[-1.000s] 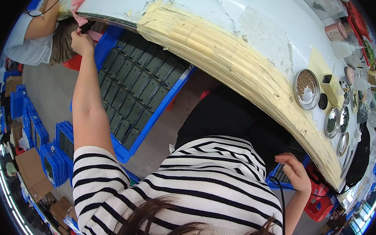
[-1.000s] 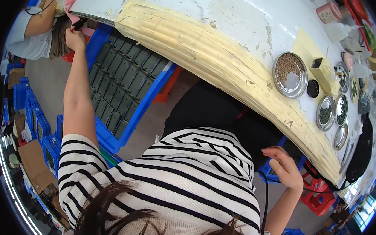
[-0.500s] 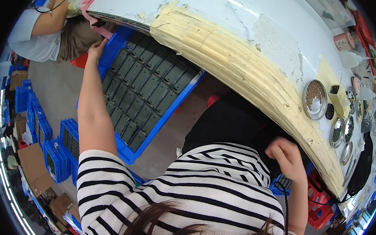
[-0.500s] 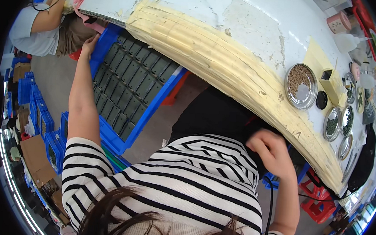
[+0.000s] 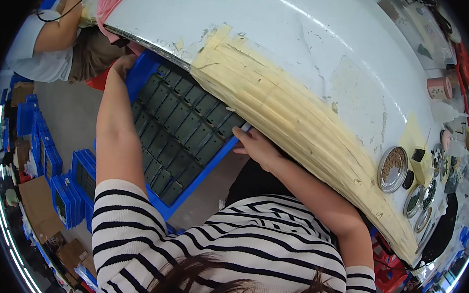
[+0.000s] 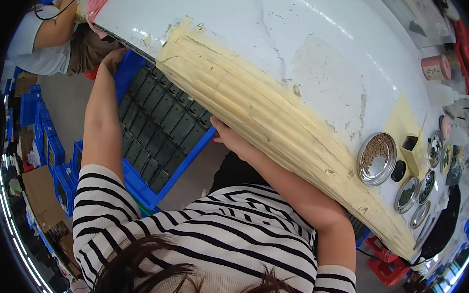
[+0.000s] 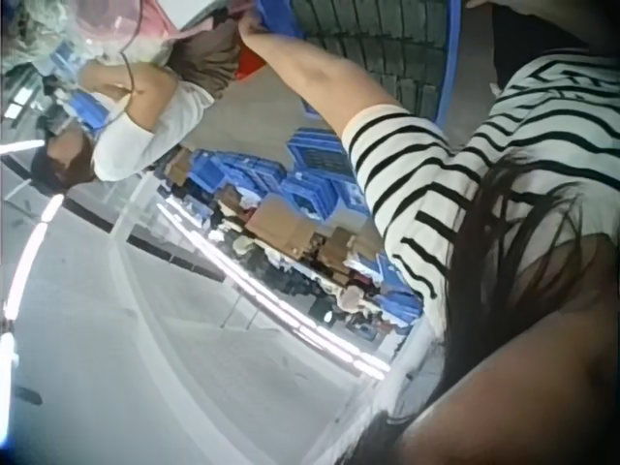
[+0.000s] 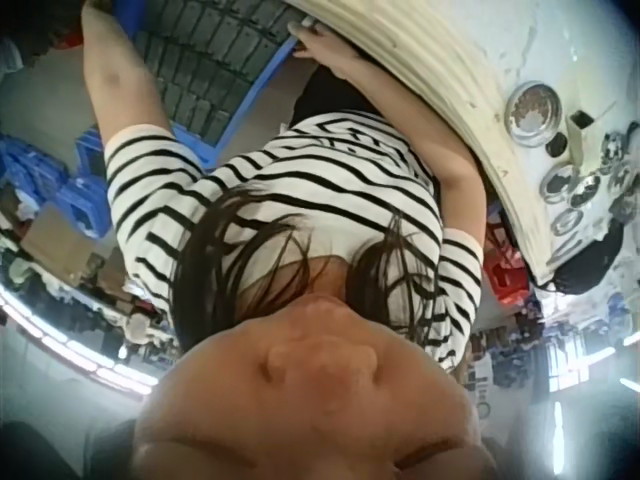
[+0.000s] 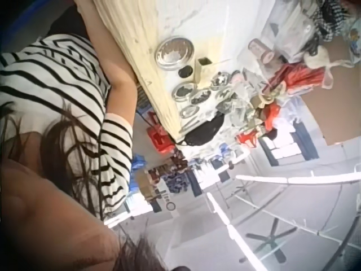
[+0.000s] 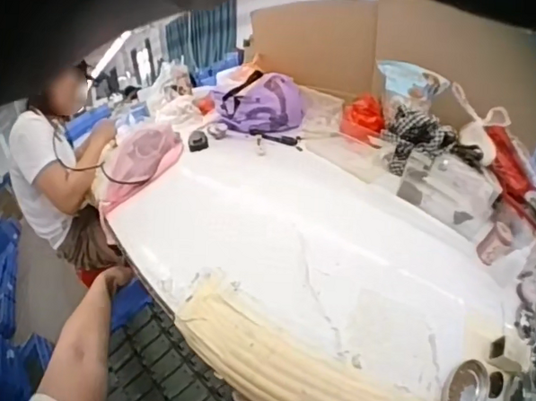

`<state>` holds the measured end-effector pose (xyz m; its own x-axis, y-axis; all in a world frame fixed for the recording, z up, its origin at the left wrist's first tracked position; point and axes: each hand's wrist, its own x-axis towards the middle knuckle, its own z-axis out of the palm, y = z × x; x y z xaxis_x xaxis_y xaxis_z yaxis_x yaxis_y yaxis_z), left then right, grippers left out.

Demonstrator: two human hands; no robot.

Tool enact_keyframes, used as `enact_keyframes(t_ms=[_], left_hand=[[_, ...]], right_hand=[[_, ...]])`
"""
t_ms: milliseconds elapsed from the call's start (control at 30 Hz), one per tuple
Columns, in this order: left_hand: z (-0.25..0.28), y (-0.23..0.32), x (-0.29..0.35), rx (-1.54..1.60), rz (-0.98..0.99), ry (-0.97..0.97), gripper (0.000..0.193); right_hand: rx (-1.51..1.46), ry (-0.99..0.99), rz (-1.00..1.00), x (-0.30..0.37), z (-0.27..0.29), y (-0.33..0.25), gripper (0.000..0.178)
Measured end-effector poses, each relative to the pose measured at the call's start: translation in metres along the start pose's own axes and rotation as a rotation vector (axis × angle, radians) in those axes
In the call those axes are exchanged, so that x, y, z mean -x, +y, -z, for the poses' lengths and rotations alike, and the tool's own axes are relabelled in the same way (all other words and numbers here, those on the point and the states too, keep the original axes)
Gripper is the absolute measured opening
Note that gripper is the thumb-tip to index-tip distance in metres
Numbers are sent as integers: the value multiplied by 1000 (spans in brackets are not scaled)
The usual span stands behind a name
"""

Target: Assembling plastic toy parts by applying an substance with a brush and joining components at a factory workbench.

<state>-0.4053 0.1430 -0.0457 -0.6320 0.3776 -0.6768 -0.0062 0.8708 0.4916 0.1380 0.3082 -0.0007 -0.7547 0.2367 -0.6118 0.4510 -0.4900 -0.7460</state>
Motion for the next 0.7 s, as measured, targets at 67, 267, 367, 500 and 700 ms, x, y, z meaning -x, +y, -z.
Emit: enact_keyframes(t_ms=[67, 267, 367, 500, 700], left_hand=[[-18, 25, -2, -139, -111, 133, 36], [-44, 35, 33, 106, -199, 474, 30], [-14, 4, 16, 107, -290, 874, 42], [-19, 46, 45, 167, -290, 1017, 62], [-16, -18, 38, -182, -77, 987, 85]], right_hand=[[-30, 33, -5, -3, 4, 3, 59], [128, 120, -37, -7, 5, 3, 39], [259, 143, 13, -15, 3, 14, 32], [230, 196, 48, -23, 11, 28, 30], [494, -62, 99, 23, 33, -16, 44]])
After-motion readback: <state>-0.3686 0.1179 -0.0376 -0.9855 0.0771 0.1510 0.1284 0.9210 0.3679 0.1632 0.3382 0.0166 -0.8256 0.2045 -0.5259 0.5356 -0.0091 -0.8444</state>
